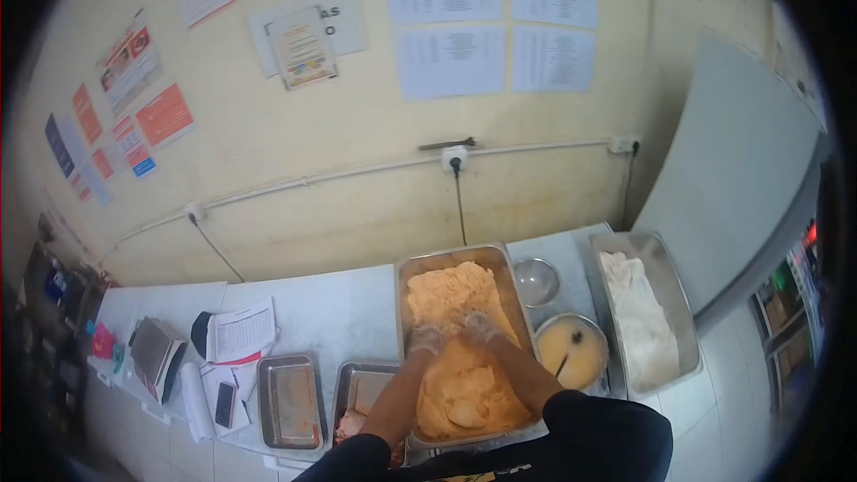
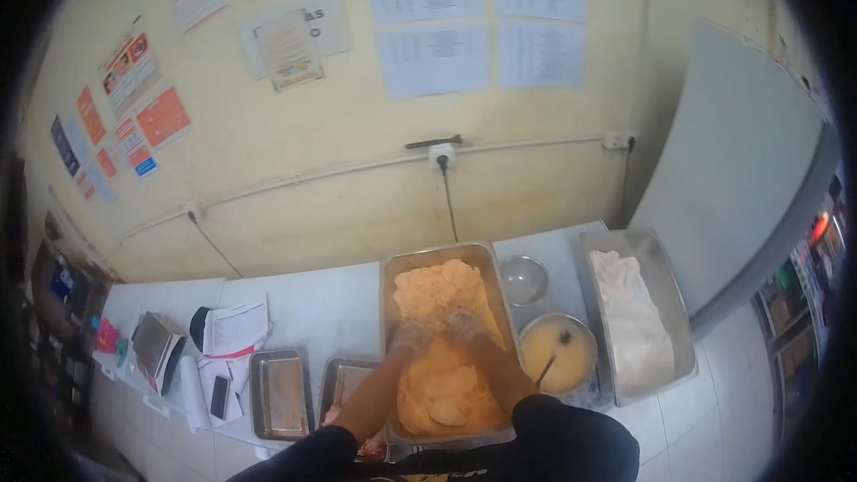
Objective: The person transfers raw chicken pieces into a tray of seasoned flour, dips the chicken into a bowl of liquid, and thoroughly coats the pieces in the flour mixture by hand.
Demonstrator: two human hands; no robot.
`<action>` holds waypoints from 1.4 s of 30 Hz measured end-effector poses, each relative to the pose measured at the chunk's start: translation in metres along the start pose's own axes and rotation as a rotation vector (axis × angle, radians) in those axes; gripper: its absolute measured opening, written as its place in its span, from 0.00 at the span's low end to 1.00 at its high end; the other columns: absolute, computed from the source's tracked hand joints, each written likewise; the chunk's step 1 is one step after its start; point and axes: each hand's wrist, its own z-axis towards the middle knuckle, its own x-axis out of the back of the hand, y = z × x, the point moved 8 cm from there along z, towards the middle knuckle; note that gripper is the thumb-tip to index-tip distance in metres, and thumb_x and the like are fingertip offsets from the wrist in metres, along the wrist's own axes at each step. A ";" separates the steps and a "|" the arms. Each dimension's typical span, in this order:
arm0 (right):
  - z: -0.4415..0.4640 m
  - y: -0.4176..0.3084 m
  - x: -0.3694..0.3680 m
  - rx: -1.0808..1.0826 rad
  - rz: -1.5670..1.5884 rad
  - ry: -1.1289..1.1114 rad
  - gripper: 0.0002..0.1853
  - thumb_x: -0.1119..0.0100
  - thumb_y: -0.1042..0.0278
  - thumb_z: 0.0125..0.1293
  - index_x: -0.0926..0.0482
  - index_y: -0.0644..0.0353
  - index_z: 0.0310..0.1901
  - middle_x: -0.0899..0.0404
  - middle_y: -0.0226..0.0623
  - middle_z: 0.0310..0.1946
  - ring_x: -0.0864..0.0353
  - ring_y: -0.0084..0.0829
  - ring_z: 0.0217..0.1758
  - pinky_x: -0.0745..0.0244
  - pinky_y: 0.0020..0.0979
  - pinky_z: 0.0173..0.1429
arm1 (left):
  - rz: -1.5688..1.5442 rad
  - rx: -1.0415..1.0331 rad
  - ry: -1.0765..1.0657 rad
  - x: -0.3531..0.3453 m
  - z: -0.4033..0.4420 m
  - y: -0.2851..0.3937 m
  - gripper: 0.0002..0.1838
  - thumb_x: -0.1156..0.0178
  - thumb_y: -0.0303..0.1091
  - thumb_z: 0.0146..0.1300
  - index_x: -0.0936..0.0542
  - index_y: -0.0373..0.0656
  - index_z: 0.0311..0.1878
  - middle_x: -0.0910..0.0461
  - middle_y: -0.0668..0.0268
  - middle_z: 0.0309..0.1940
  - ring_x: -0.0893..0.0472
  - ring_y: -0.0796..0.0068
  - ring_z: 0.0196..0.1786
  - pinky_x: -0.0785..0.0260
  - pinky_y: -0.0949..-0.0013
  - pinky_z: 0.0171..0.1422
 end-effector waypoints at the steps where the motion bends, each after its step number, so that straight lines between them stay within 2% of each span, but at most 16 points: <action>1: -0.001 -0.011 0.005 0.021 0.010 -0.011 0.22 0.48 0.59 0.68 0.26 0.55 0.62 0.22 0.50 0.55 0.24 0.45 0.59 0.29 0.41 0.61 | 0.000 0.025 -0.005 -0.004 -0.002 -0.002 0.15 0.46 0.41 0.64 0.14 0.46 0.45 0.15 0.58 0.50 0.16 0.59 0.53 0.25 0.56 0.55; 4: -0.034 -0.033 0.004 0.131 0.195 -0.119 0.22 0.48 0.60 0.68 0.26 0.57 0.61 0.23 0.50 0.56 0.24 0.47 0.58 0.30 0.42 0.62 | -0.087 -0.007 -0.245 -0.016 -0.043 0.022 0.21 0.43 0.46 0.61 0.17 0.44 0.51 0.17 0.54 0.51 0.19 0.56 0.55 0.26 0.52 0.56; 7: -0.095 -0.050 -0.007 0.335 -0.082 -0.536 0.21 0.49 0.59 0.69 0.26 0.57 0.61 0.26 0.49 0.58 0.26 0.45 0.60 0.31 0.43 0.64 | -0.163 -0.034 -0.439 -0.025 -0.086 0.048 0.26 0.41 0.49 0.59 0.19 0.42 0.56 0.18 0.51 0.52 0.20 0.55 0.57 0.28 0.50 0.56; 10: -0.138 -0.056 0.034 0.123 0.037 -0.317 0.19 0.48 0.61 0.69 0.24 0.58 0.58 0.23 0.46 0.53 0.23 0.42 0.57 0.28 0.44 0.62 | -0.172 0.048 -0.513 -0.018 -0.122 0.074 0.36 0.38 0.49 0.55 0.26 0.40 0.65 0.17 0.51 0.48 0.18 0.56 0.53 0.27 0.51 0.52; 14: -0.146 -0.055 0.001 -0.121 -0.310 -0.500 0.17 0.48 0.61 0.68 0.21 0.58 0.55 0.21 0.45 0.48 0.21 0.39 0.54 0.25 0.41 0.58 | -0.139 0.163 -0.308 -0.006 -0.130 0.101 0.46 0.33 0.46 0.48 0.33 0.37 0.71 0.19 0.49 0.47 0.19 0.55 0.51 0.28 0.53 0.56; 17: -0.163 0.009 -0.105 -0.280 0.214 -0.189 0.14 0.47 0.62 0.67 0.18 0.59 0.48 0.20 0.42 0.48 0.19 0.38 0.50 0.23 0.39 0.53 | -0.201 0.098 -0.337 -0.037 -0.123 0.092 0.44 0.32 0.47 0.48 0.31 0.41 0.69 0.18 0.50 0.48 0.19 0.55 0.53 0.29 0.53 0.57; 18: -0.156 0.008 -0.088 -0.200 0.146 -0.311 0.14 0.48 0.63 0.67 0.18 0.60 0.47 0.20 0.41 0.49 0.19 0.38 0.49 0.23 0.39 0.52 | -0.206 0.093 -0.333 -0.009 -0.112 0.091 0.44 0.32 0.47 0.48 0.31 0.41 0.69 0.18 0.50 0.48 0.19 0.55 0.53 0.29 0.53 0.57; 20: -0.155 -0.008 -0.067 0.070 -0.034 -0.665 0.14 0.49 0.65 0.66 0.19 0.61 0.46 0.20 0.39 0.50 0.18 0.38 0.47 0.23 0.38 0.50 | -0.463 0.324 -0.729 0.038 -0.119 0.083 0.35 0.33 0.47 0.50 0.23 0.46 0.63 0.18 0.54 0.50 0.20 0.57 0.54 0.29 0.54 0.58; 21: -0.159 -0.005 -0.070 0.080 -0.039 -0.668 0.14 0.49 0.65 0.66 0.19 0.61 0.46 0.20 0.39 0.50 0.18 0.38 0.47 0.23 0.38 0.50 | -0.470 0.332 -0.723 0.004 -0.118 0.068 0.35 0.33 0.47 0.50 0.23 0.46 0.63 0.18 0.54 0.50 0.20 0.57 0.54 0.29 0.54 0.58; 23: -0.153 -0.015 -0.037 0.075 -0.014 -0.670 0.16 0.51 0.65 0.67 0.22 0.60 0.53 0.21 0.43 0.53 0.19 0.39 0.50 0.23 0.39 0.53 | -0.561 -0.133 -0.853 -0.087 -0.098 0.069 0.26 0.34 0.48 0.52 0.16 0.49 0.54 0.18 0.55 0.52 0.21 0.58 0.55 0.29 0.53 0.58; 26: -0.136 -0.054 0.028 -0.059 -0.112 -0.463 0.21 0.53 0.65 0.68 0.26 0.58 0.62 0.22 0.48 0.56 0.20 0.42 0.56 0.24 0.40 0.57 | -0.355 0.070 -0.392 -0.012 -0.117 0.074 0.21 0.38 0.47 0.57 0.16 0.41 0.47 0.17 0.54 0.46 0.20 0.60 0.53 0.26 0.55 0.56; 29: -0.150 -0.077 0.031 -0.022 -0.336 -0.212 0.26 0.52 0.66 0.67 0.31 0.60 0.66 0.26 0.59 0.58 0.22 0.48 0.59 0.27 0.41 0.63 | -0.193 0.108 -0.316 0.010 -0.123 0.098 0.21 0.38 0.45 0.57 0.18 0.43 0.50 0.18 0.54 0.49 0.19 0.61 0.53 0.27 0.53 0.56; 35: -0.182 -0.036 -0.050 -0.161 -0.163 -0.194 0.26 0.52 0.64 0.68 0.33 0.66 0.66 0.28 0.54 0.62 0.27 0.52 0.65 0.38 0.46 0.73 | -0.154 0.182 -0.128 -0.042 -0.105 0.084 0.18 0.44 0.42 0.60 0.18 0.45 0.50 0.18 0.54 0.51 0.18 0.63 0.51 0.26 0.53 0.51; 39: -0.143 -0.053 -0.006 0.035 0.070 -0.904 0.22 0.45 0.54 0.66 0.23 0.65 0.53 0.18 0.48 0.46 0.20 0.48 0.53 0.27 0.45 0.58 | -0.233 -0.260 -0.621 -0.036 -0.103 0.091 0.21 0.42 0.53 0.63 0.15 0.50 0.50 0.16 0.59 0.48 0.17 0.58 0.50 0.25 0.55 0.52; 40: -0.154 -0.054 -0.020 0.165 0.091 -0.996 0.22 0.44 0.53 0.66 0.22 0.64 0.51 0.17 0.48 0.44 0.19 0.46 0.52 0.25 0.43 0.56 | -0.531 -0.243 -0.597 -0.027 -0.111 0.087 0.21 0.41 0.54 0.62 0.14 0.50 0.48 0.15 0.58 0.47 0.17 0.57 0.50 0.25 0.56 0.53; 42: -0.150 -0.070 0.051 0.024 0.173 -0.824 0.23 0.40 0.56 0.61 0.23 0.63 0.53 0.18 0.50 0.46 0.19 0.47 0.52 0.25 0.42 0.56 | -0.536 -0.205 -0.521 -0.009 -0.120 0.080 0.21 0.41 0.52 0.62 0.14 0.46 0.45 0.15 0.56 0.45 0.17 0.56 0.50 0.25 0.57 0.54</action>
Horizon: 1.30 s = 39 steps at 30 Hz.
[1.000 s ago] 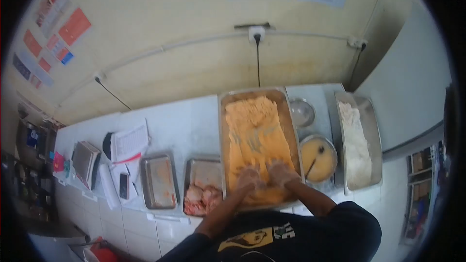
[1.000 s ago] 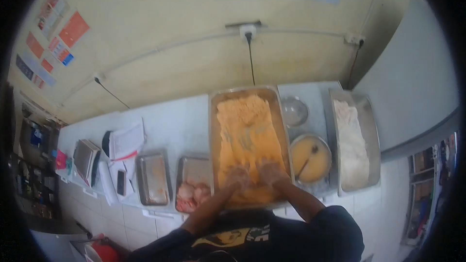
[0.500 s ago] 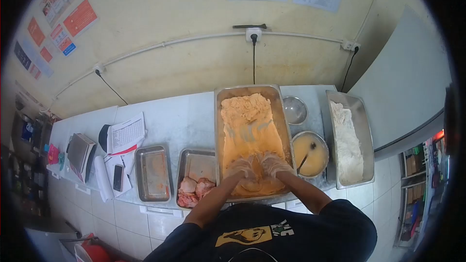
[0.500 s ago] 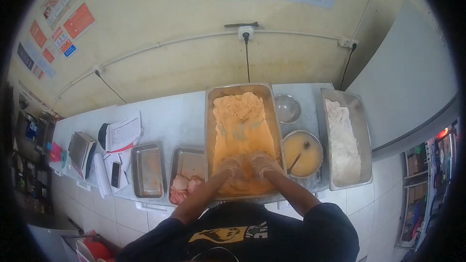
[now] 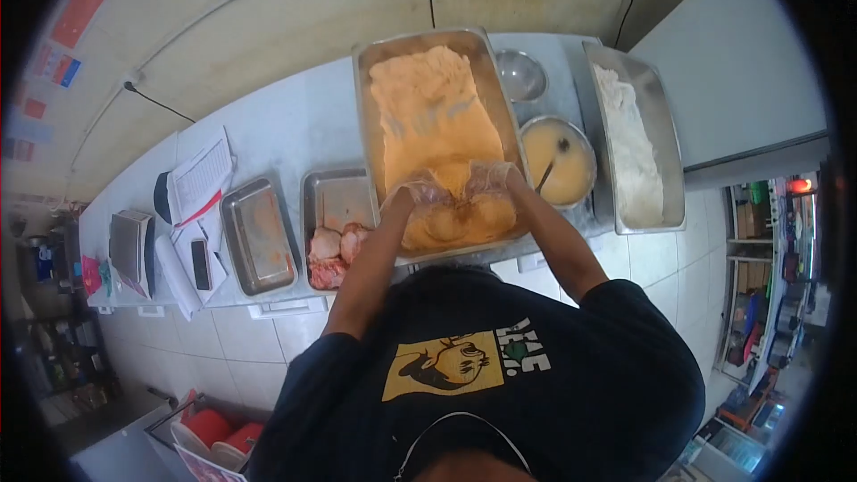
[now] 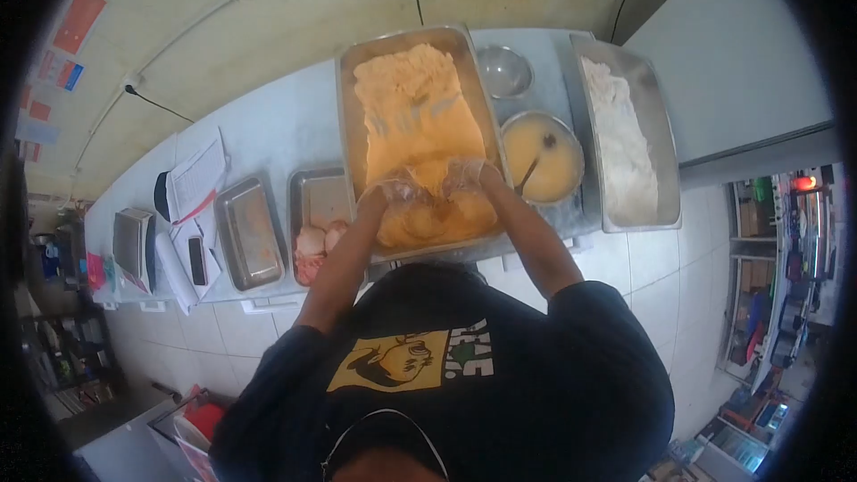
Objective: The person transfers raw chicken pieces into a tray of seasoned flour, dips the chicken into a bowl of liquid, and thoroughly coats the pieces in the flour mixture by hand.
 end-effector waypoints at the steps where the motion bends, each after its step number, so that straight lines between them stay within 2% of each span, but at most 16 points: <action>1: -0.021 -0.010 0.031 -0.043 0.049 0.101 0.24 0.38 0.57 0.59 0.23 0.62 0.53 0.19 0.51 0.46 0.19 0.47 0.52 0.25 0.41 0.56 | 0.001 0.006 0.026 0.004 -0.006 0.004 0.21 0.41 0.52 0.62 0.14 0.45 0.45 0.15 0.55 0.44 0.17 0.55 0.51 0.25 0.57 0.54; 3: -0.018 0.007 0.027 -0.089 0.095 0.202 0.25 0.36 0.58 0.57 0.23 0.62 0.54 0.19 0.52 0.47 0.20 0.47 0.52 0.24 0.40 0.56 | 0.287 0.215 0.052 0.009 -0.009 0.002 0.23 0.42 0.52 0.62 0.16 0.42 0.48 0.16 0.52 0.46 0.17 0.54 0.50 0.27 0.57 0.56; 5: 0.005 0.050 -0.007 -0.089 -0.143 0.573 0.28 0.33 0.63 0.54 0.25 0.60 0.58 0.21 0.54 0.51 0.21 0.49 0.53 0.26 0.41 0.59 | 0.248 0.214 0.103 0.023 -0.020 0.019 0.24 0.40 0.53 0.60 0.16 0.41 0.48 0.16 0.51 0.46 0.17 0.54 0.51 0.27 0.56 0.57; 9: -0.035 -0.001 0.004 -0.294 -0.008 0.441 0.30 0.34 0.67 0.54 0.28 0.60 0.61 0.23 0.55 0.53 0.24 0.49 0.58 0.29 0.41 0.63 | 0.175 0.194 0.257 0.016 0.001 -0.004 0.26 0.35 0.53 0.53 0.16 0.40 0.45 0.16 0.49 0.46 0.17 0.54 0.49 0.26 0.55 0.55; 11: -0.041 -0.005 -0.004 -0.204 -0.014 0.719 0.30 0.37 0.70 0.56 0.29 0.60 0.63 0.23 0.54 0.54 0.25 0.49 0.60 0.30 0.43 0.64 | 0.250 0.121 0.172 0.008 0.011 -0.003 0.25 0.35 0.52 0.52 0.15 0.40 0.44 0.16 0.49 0.46 0.17 0.53 0.50 0.26 0.55 0.55; 13: -0.050 -0.007 0.012 -0.253 0.062 0.680 0.30 0.38 0.68 0.57 0.29 0.60 0.63 0.23 0.53 0.54 0.25 0.49 0.61 0.30 0.43 0.64 | 0.327 0.046 0.082 0.008 0.006 0.014 0.25 0.35 0.52 0.52 0.15 0.39 0.44 0.16 0.50 0.46 0.17 0.53 0.50 0.26 0.54 0.55; 15: -0.050 0.004 0.014 -0.302 0.137 0.652 0.29 0.40 0.67 0.59 0.29 0.60 0.64 0.23 0.53 0.55 0.25 0.49 0.61 0.30 0.43 0.64 | 0.237 0.161 0.048 0.026 -0.002 0.022 0.25 0.36 0.51 0.53 0.16 0.39 0.45 0.17 0.49 0.49 0.18 0.52 0.52 0.27 0.55 0.56; 17: -0.055 0.004 0.011 -0.225 -0.062 0.907 0.22 0.43 0.63 0.61 0.24 0.60 0.57 0.21 0.53 0.51 0.23 0.50 0.58 0.29 0.45 0.63 | 0.174 0.209 0.078 0.018 -0.005 0.007 0.25 0.36 0.50 0.53 0.16 0.38 0.46 0.17 0.48 0.49 0.18 0.52 0.52 0.27 0.54 0.57; 20: -0.008 0.031 -0.010 -0.339 0.013 0.577 0.19 0.44 0.57 0.62 0.21 0.61 0.49 0.19 0.54 0.47 0.20 0.50 0.54 0.27 0.46 0.59 | 0.169 0.260 0.134 0.019 -0.005 0.007 0.25 0.36 0.50 0.52 0.15 0.39 0.45 0.17 0.48 0.47 0.18 0.52 0.51 0.27 0.54 0.57; 22: -0.031 0.011 0.023 -0.350 0.073 0.620 0.17 0.44 0.58 0.62 0.20 0.61 0.45 0.18 0.53 0.45 0.19 0.50 0.52 0.26 0.46 0.57 | 0.233 0.262 0.155 0.033 -0.007 0.017 0.24 0.36 0.49 0.52 0.15 0.39 0.44 0.16 0.48 0.46 0.17 0.52 0.50 0.27 0.54 0.57; 24: -0.039 0.011 0.030 -0.363 0.144 0.647 0.15 0.43 0.59 0.61 0.20 0.62 0.42 0.17 0.53 0.43 0.18 0.50 0.50 0.25 0.47 0.55 | 0.261 0.262 0.041 0.040 -0.016 0.030 0.26 0.42 0.57 0.62 0.18 0.45 0.51 0.20 0.54 0.56 0.22 0.57 0.59 0.32 0.62 0.65; 27: -0.038 0.020 0.032 -0.298 0.102 0.870 0.17 0.41 0.62 0.58 0.20 0.61 0.47 0.16 0.51 0.41 0.17 0.50 0.49 0.24 0.47 0.54 | 0.337 0.227 -0.236 0.026 -0.016 0.026 0.27 0.42 0.58 0.61 0.17 0.45 0.49 0.17 0.56 0.50 0.19 0.58 0.54 0.30 0.62 0.61; 29: -0.038 0.042 0.033 -0.364 0.592 0.914 0.20 0.37 0.66 0.54 0.19 0.59 0.50 0.16 0.48 0.40 0.16 0.46 0.48 0.23 0.42 0.52 | 0.376 0.198 -0.173 0.009 0.000 -0.004 0.27 0.41 0.58 0.60 0.16 0.44 0.49 0.17 0.56 0.48 0.19 0.59 0.52 0.29 0.62 0.59; 33: -0.028 0.047 0.009 -0.282 0.079 1.078 0.22 0.34 0.67 0.53 0.19 0.58 0.52 0.15 0.45 0.38 0.15 0.40 0.44 0.22 0.36 0.50 | 0.419 0.351 -0.120 0.039 -0.028 0.055 0.29 0.42 0.60 0.62 0.18 0.44 0.52 0.17 0.55 0.49 0.19 0.58 0.52 0.29 0.61 0.59; 36: -0.044 0.043 0.023 -0.391 0.560 0.869 0.20 0.33 0.67 0.55 0.17 0.58 0.51 0.15 0.43 0.38 0.16 0.33 0.42 0.22 0.31 0.47 | 0.182 0.098 0.023 0.015 -0.011 0.013 0.25 0.39 0.51 0.63 0.20 0.43 0.56 0.18 0.54 0.51 0.20 0.59 0.54 0.29 0.60 0.59; 39: -0.054 0.032 0.026 -0.233 1.094 0.810 0.18 0.32 0.67 0.57 0.17 0.60 0.50 0.16 0.38 0.36 0.17 0.29 0.40 0.22 0.30 0.46 | -0.097 0.083 0.230 0.043 -0.034 0.031 0.25 0.36 0.40 0.62 0.24 0.40 0.60 0.21 0.54 0.57 0.22 0.60 0.59 0.30 0.60 0.62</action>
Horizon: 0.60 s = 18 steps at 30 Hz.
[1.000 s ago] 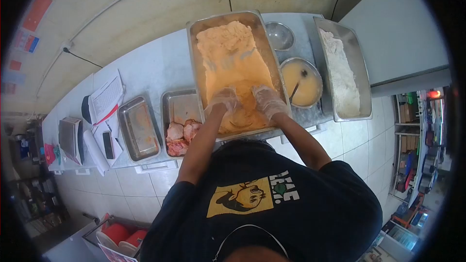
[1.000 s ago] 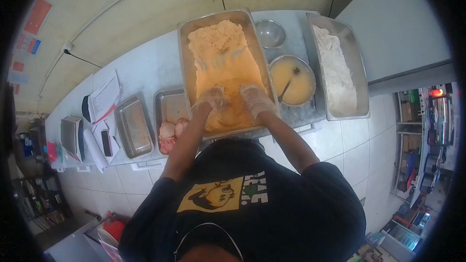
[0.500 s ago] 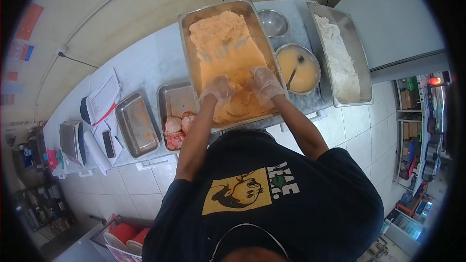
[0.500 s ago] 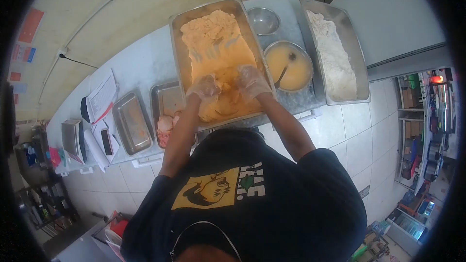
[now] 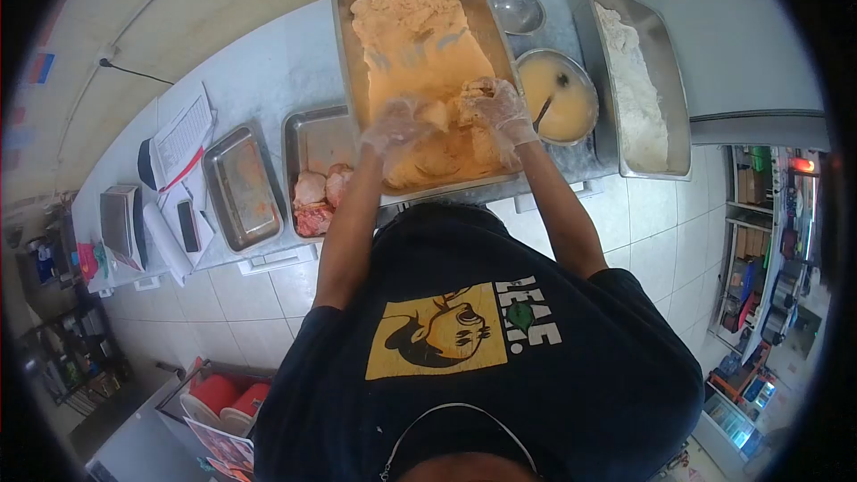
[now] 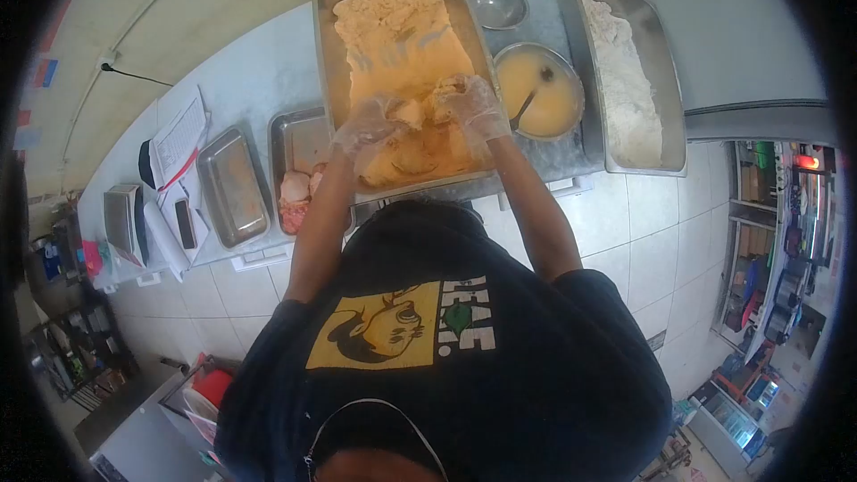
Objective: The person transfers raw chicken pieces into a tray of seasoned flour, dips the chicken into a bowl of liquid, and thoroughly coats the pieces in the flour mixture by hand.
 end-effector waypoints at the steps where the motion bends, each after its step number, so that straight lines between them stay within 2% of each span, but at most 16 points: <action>1: 0.007 0.002 0.006 0.134 -0.205 0.071 0.17 0.32 0.70 0.57 0.17 0.60 0.49 0.16 0.35 0.37 0.18 0.27 0.40 0.23 0.29 0.45 | 0.002 -0.001 -0.001 -0.007 0.000 -0.012 0.25 0.36 0.40 0.62 0.24 0.40 0.60 0.21 0.54 0.57 0.22 0.60 0.59 0.30 0.60 0.62; 2: 0.012 0.003 0.010 0.271 -0.411 0.144 0.15 0.33 0.72 0.57 0.16 0.61 0.48 0.17 0.32 0.37 0.19 0.26 0.40 0.23 0.28 0.45 | -0.108 -0.079 0.070 -0.009 0.001 -0.022 0.29 0.35 0.42 0.59 0.26 0.41 0.63 0.22 0.56 0.58 0.23 0.57 0.59 0.31 0.60 0.64; 3: 0.012 -0.003 0.010 0.277 -0.411 0.147 0.15 0.33 0.72 0.57 0.16 0.61 0.48 0.17 0.32 0.37 0.19 0.26 0.40 0.23 0.28 0.45 | -0.218 -0.160 0.143 0.000 -0.001 -0.016 0.33 0.34 0.43 0.57 0.28 0.42 0.66 0.24 0.58 0.59 0.24 0.55 0.60 0.32 0.60 0.65; 4: 0.013 -0.004 0.012 0.225 -0.210 0.141 0.16 0.33 0.74 0.57 0.17 0.61 0.49 0.18 0.30 0.39 0.19 0.25 0.41 0.23 0.27 0.44 | -0.215 -0.165 0.148 0.001 -0.002 -0.012 0.33 0.34 0.43 0.57 0.28 0.42 0.66 0.24 0.58 0.59 0.24 0.55 0.60 0.32 0.60 0.65; 5: 0.013 -0.004 0.014 0.169 -0.009 0.133 0.18 0.34 0.77 0.57 0.18 0.60 0.51 0.18 0.29 0.41 0.19 0.25 0.42 0.23 0.27 0.44 | -0.486 -0.141 0.130 -0.003 -0.007 -0.012 0.34 0.33 0.40 0.56 0.29 0.42 0.67 0.23 0.57 0.59 0.24 0.54 0.60 0.33 0.60 0.66; 6: 0.011 -0.010 0.016 0.172 -0.008 0.137 0.18 0.34 0.77 0.57 0.18 0.60 0.51 0.18 0.29 0.41 0.19 0.25 0.42 0.23 0.27 0.44 | -0.757 -0.115 0.108 -0.003 -0.010 -0.009 0.36 0.33 0.37 0.55 0.30 0.42 0.68 0.23 0.57 0.59 0.24 0.54 0.60 0.33 0.60 0.66; 7: 0.009 -0.016 0.017 0.165 0.076 0.104 0.20 0.35 0.79 0.57 0.20 0.59 0.53 0.19 0.28 0.44 0.19 0.25 0.43 0.23 0.27 0.43 | -0.755 -0.117 0.107 -0.011 -0.006 -0.021 0.36 0.33 0.37 0.55 0.30 0.42 0.68 0.23 0.57 0.59 0.24 0.54 0.60 0.33 0.60 0.66; 9: 0.006 -0.023 0.017 0.159 0.161 0.069 0.23 0.35 0.82 0.57 0.21 0.58 0.55 0.19 0.28 0.46 0.19 0.25 0.45 0.23 0.26 0.43 | -1.172 -0.122 0.027 -0.028 -0.005 -0.038 0.34 0.34 0.38 0.56 0.30 0.39 0.66 0.25 0.53 0.60 0.24 0.52 0.61 0.33 0.60 0.66; 10: 0.007 -0.023 0.020 0.130 0.209 0.052 0.24 0.34 0.81 0.55 0.21 0.60 0.55 0.19 0.32 0.48 0.19 0.26 0.46 0.23 0.27 0.45 | -1.171 -0.124 0.028 -0.029 -0.004 -0.040 0.34 0.34 0.38 0.56 0.30 0.39 0.66 0.25 0.53 0.60 0.24 0.52 0.61 0.33 0.60 0.66; 11: 0.009 -0.023 0.022 0.103 0.256 0.034 0.25 0.33 0.80 0.53 0.21 0.61 0.56 0.19 0.35 0.49 0.19 0.28 0.46 0.22 0.28 0.48 | -0.773 -0.085 0.099 -0.028 -0.003 -0.045 0.34 0.35 0.38 0.56 0.30 0.39 0.66 0.25 0.52 0.61 0.23 0.53 0.60 0.31 0.60 0.65; 12: 0.006 -0.033 0.026 0.105 0.254 0.032 0.25 0.33 0.80 0.53 0.21 0.61 0.56 0.19 0.35 0.49 0.19 0.28 0.46 0.22 0.28 0.48 | -0.576 -0.064 0.135 -0.025 -0.005 -0.042 0.33 0.36 0.38 0.57 0.30 0.39 0.67 0.26 0.51 0.61 0.23 0.53 0.60 0.31 0.60 0.64; 13: 0.000 -0.043 0.026 0.064 0.382 -0.021 0.25 0.33 0.80 0.53 0.21 0.61 0.55 0.19 0.34 0.48 0.19 0.27 0.46 0.22 0.28 0.48 | -0.379 -0.037 0.168 -0.021 -0.009 -0.037 0.33 0.36 0.38 0.57 0.30 0.39 0.67 0.26 0.50 0.61 0.23 0.53 0.59 0.30 0.60 0.63; 14: -0.004 -0.047 0.022 0.020 0.511 -0.075 0.25 0.33 0.81 0.52 0.21 0.61 0.55 0.18 0.33 0.48 0.19 0.26 0.45 0.22 0.27 0.48 | -0.073 -0.023 0.193 -0.017 -0.014 -0.029 0.31 0.37 0.33 0.58 0.29 0.39 0.66 0.26 0.51 0.62 0.24 0.55 0.61 0.31 0.61 0.65; 15: -0.003 -0.044 0.020 0.016 0.511 -0.078 0.25 0.33 0.81 0.52 0.21 0.61 0.55 0.18 0.33 0.48 0.19 0.26 0.45 0.22 0.27 0.48 | 0.235 -0.010 0.211 -0.009 -0.020 -0.016 0.30 0.38 0.28 0.58 0.29 0.39 0.66 0.27 0.52 0.62 0.25 0.57 0.63 0.31 0.62 0.66; 16: 0.000 -0.047 0.017 0.066 0.464 -0.134 0.24 0.33 0.80 0.53 0.21 0.61 0.55 0.18 0.33 0.47 0.19 0.25 0.45 0.22 0.27 0.47 | 0.235 -0.011 0.212 0.002 -0.025 0.001 0.30 0.38 0.28 0.58 0.29 0.39 0.66 0.27 0.52 0.62 0.25 0.57 0.63 0.31 0.62 0.66; 18: -0.001 -0.060 0.015 0.120 0.413 -0.182 0.23 0.33 0.80 0.53 0.20 0.61 0.54 0.17 0.32 0.46 0.19 0.24 0.46 0.21 0.26 0.47 | 0.004 0.073 0.120 0.014 -0.031 0.024 0.30 0.40 0.29 0.59 0.30 0.40 0.67 0.29 0.47 0.64 0.27 0.51 0.65 0.32 0.59 0.67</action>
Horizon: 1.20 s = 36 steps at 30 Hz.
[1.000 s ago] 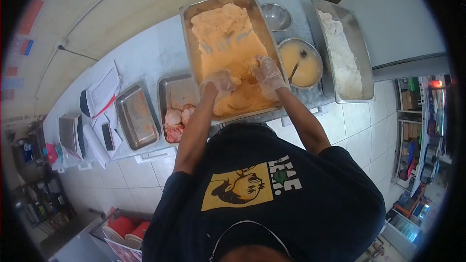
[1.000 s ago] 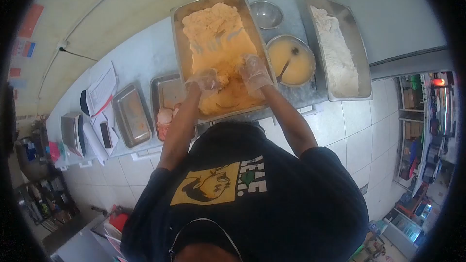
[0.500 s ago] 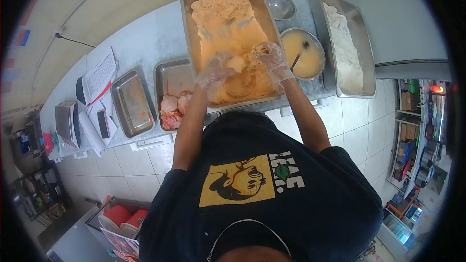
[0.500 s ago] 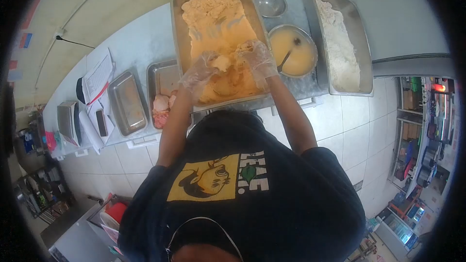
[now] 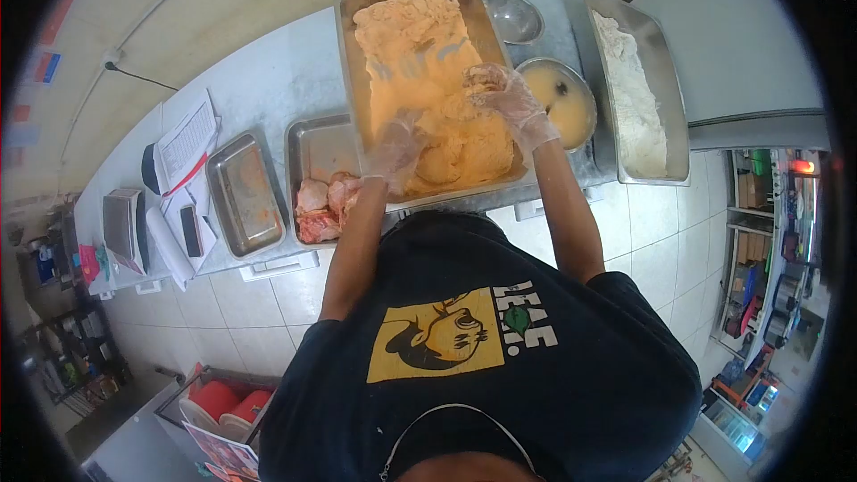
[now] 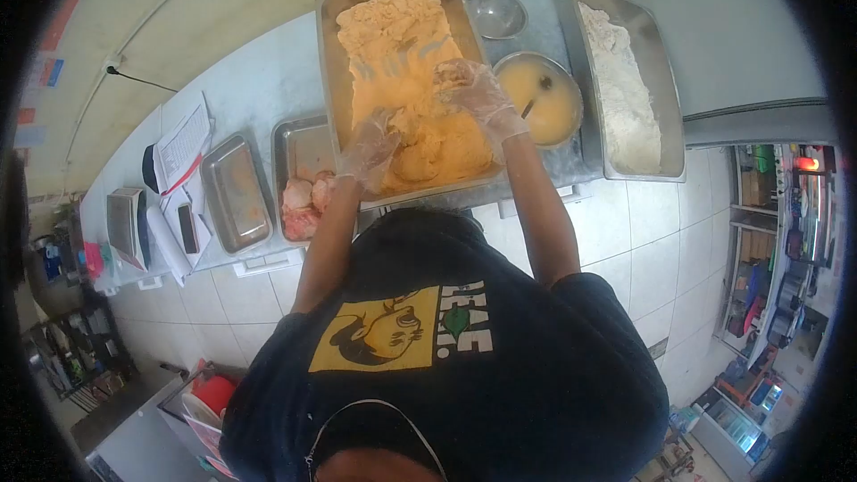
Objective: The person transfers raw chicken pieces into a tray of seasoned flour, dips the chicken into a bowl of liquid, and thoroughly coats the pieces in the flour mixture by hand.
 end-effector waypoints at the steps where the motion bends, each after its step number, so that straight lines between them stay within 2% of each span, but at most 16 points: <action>1: -0.003 -0.007 -0.005 -0.004 -0.071 0.010 0.23 0.33 0.82 0.54 0.21 0.63 0.54 0.18 0.34 0.46 0.19 0.24 0.46 0.21 0.26 0.47 | 0.001 -0.003 0.001 -0.005 0.000 -0.002 0.30 0.40 0.29 0.59 0.30 0.40 0.67 0.29 0.47 0.64 0.27 0.51 0.65 0.32 0.59 0.67; 4: 0.006 -0.008 -0.004 -0.014 -0.247 0.048 0.23 0.34 0.83 0.55 0.22 0.64 0.54 0.18 0.35 0.47 0.18 0.24 0.45 0.21 0.25 0.47 | -0.151 0.029 0.195 -0.020 0.005 -0.029 0.30 0.40 0.34 0.59 0.30 0.38 0.67 0.28 0.48 0.59 0.24 0.50 0.59 0.30 0.59 0.63; 6: 0.008 -0.009 -0.001 -0.025 -0.351 0.079 0.22 0.33 0.82 0.55 0.22 0.64 0.54 0.18 0.34 0.46 0.18 0.23 0.44 0.21 0.24 0.46 | -0.629 -0.179 0.481 -0.015 0.006 -0.039 0.29 0.41 0.31 0.60 0.30 0.35 0.66 0.27 0.48 0.58 0.22 0.53 0.57 0.30 0.59 0.61; 9: 0.003 -0.016 0.000 -0.125 -0.309 0.140 0.21 0.34 0.81 0.57 0.22 0.64 0.54 0.17 0.33 0.46 0.18 0.21 0.42 0.22 0.23 0.45 | -0.747 -0.129 0.407 -0.016 0.015 -0.066 0.27 0.41 0.29 0.61 0.29 0.34 0.65 0.27 0.48 0.59 0.22 0.55 0.57 0.30 0.60 0.61; 12: 0.002 -0.009 -0.009 -0.081 -0.368 0.076 0.23 0.34 0.80 0.56 0.22 0.62 0.56 0.17 0.35 0.49 0.18 0.25 0.46 0.22 0.27 0.50 | -0.562 0.002 0.367 -0.017 0.014 -0.069 0.26 0.41 0.30 0.61 0.28 0.34 0.63 0.26 0.46 0.59 0.24 0.55 0.60 0.31 0.60 0.63; 14: 0.002 -0.016 -0.035 0.262 -0.800 -0.022 0.26 0.35 0.79 0.53 0.23 0.59 0.58 0.18 0.41 0.52 0.19 0.34 0.53 0.24 0.32 0.58 | -0.583 -0.034 0.353 -0.012 0.009 -0.051 0.25 0.40 0.33 0.61 0.27 0.34 0.61 0.26 0.45 0.58 0.24 0.55 0.60 0.31 0.59 0.63; 16: 0.005 0.000 -0.053 0.238 -0.775 -0.073 0.26 0.36 0.79 0.52 0.21 0.59 0.57 0.19 0.41 0.52 0.19 0.34 0.52 0.23 0.32 0.56 | -0.603 -0.076 0.339 -0.028 0.020 -0.050 0.24 0.39 0.35 0.62 0.26 0.33 0.60 0.25 0.45 0.57 0.25 0.54 0.60 0.31 0.59 0.63; 18: 0.001 0.009 -0.066 0.213 -0.750 -0.124 0.25 0.37 0.79 0.51 0.20 0.58 0.55 0.19 0.42 0.53 0.19 0.35 0.51 0.23 0.32 0.54 | -0.293 -0.179 0.490 -0.045 0.032 -0.057 0.24 0.39 0.37 0.62 0.26 0.33 0.57 0.23 0.46 0.54 0.21 0.52 0.55 0.29 0.59 0.59; 19: -0.010 0.001 -0.074 0.354 -0.855 -0.081 0.25 0.37 0.77 0.52 0.20 0.58 0.55 0.19 0.44 0.52 0.19 0.40 0.52 0.24 0.35 0.56 | -0.294 -0.181 0.491 -0.030 0.025 -0.041 0.24 0.39 0.37 0.62 0.26 0.33 0.57 0.23 0.46 0.54 0.21 0.52 0.55 0.29 0.59 0.59; 22: -0.004 0.005 -0.076 0.464 -0.950 -0.079 0.23 0.37 0.75 0.53 0.20 0.56 0.54 0.18 0.46 0.48 0.19 0.46 0.52 0.24 0.40 0.57 | -0.169 -0.144 0.301 0.007 0.003 0.010 0.23 0.37 0.33 0.60 0.25 0.34 0.57 0.21 0.50 0.51 0.20 0.57 0.52 0.28 0.61 0.57; 24: 0.003 0.005 -0.076 0.433 -0.944 -0.116 0.21 0.37 0.74 0.53 0.19 0.56 0.52 0.17 0.47 0.46 0.19 0.47 0.52 0.24 0.41 0.56 | -0.494 -0.080 0.154 0.015 -0.004 0.022 0.24 0.36 0.29 0.58 0.25 0.35 0.58 0.21 0.54 0.52 0.22 0.63 0.54 0.30 0.63 0.58; 26: 0.007 0.012 -0.071 0.150 -0.972 -0.157 0.24 0.41 0.74 0.54 0.23 0.57 0.56 0.19 0.49 0.50 0.21 0.48 0.57 0.27 0.42 0.63 | -0.806 -0.125 0.166 0.001 0.003 0.001 0.25 0.35 0.27 0.56 0.26 0.35 0.59 0.21 0.56 0.52 0.22 0.65 0.54 0.29 0.64 0.57; 28: 0.006 0.000 -0.071 0.160 -1.006 -0.150 0.22 0.41 0.74 0.55 0.22 0.57 0.55 0.19 0.49 0.49 0.21 0.48 0.56 0.27 0.41 0.62 | -1.117 -0.176 0.177 0.006 0.004 -0.005 0.27 0.34 0.26 0.54 0.26 0.35 0.60 0.21 0.58 0.52 0.23 0.67 0.54 0.29 0.65 0.56; 30: 0.008 -0.005 -0.067 0.171 -1.042 -0.144 0.21 0.41 0.74 0.55 0.22 0.57 0.54 0.18 0.50 0.48 0.20 0.49 0.55 0.26 0.41 0.61 | -0.577 -0.315 0.261 0.018 0.001 0.004 0.28 0.35 0.25 0.54 0.27 0.34 0.61 0.20 0.61 0.51 0.22 0.68 0.54 0.28 0.69 0.55; 34: 0.022 0.003 -0.057 0.352 -1.197 -0.116 0.16 0.41 0.73 0.56 0.22 0.57 0.49 0.19 0.51 0.47 0.20 0.50 0.52 0.25 0.43 0.58 | -0.775 -0.377 0.457 0.050 0.003 0.014 0.33 0.33 0.26 0.53 0.30 0.35 0.64 0.22 0.62 0.54 0.23 0.69 0.53 0.29 0.70 0.57; 36: 0.027 -0.013 -0.061 0.372 -1.216 -0.055 0.15 0.40 0.73 0.56 0.22 0.57 0.47 0.19 0.52 0.47 0.19 0.50 0.51 0.25 0.43 0.57 | -0.439 0.034 0.048 0.058 0.003 0.045 0.38 0.31 0.27 0.53 0.33 0.37 0.68 0.25 0.64 0.58 0.26 0.72 0.54 0.31 0.72 0.60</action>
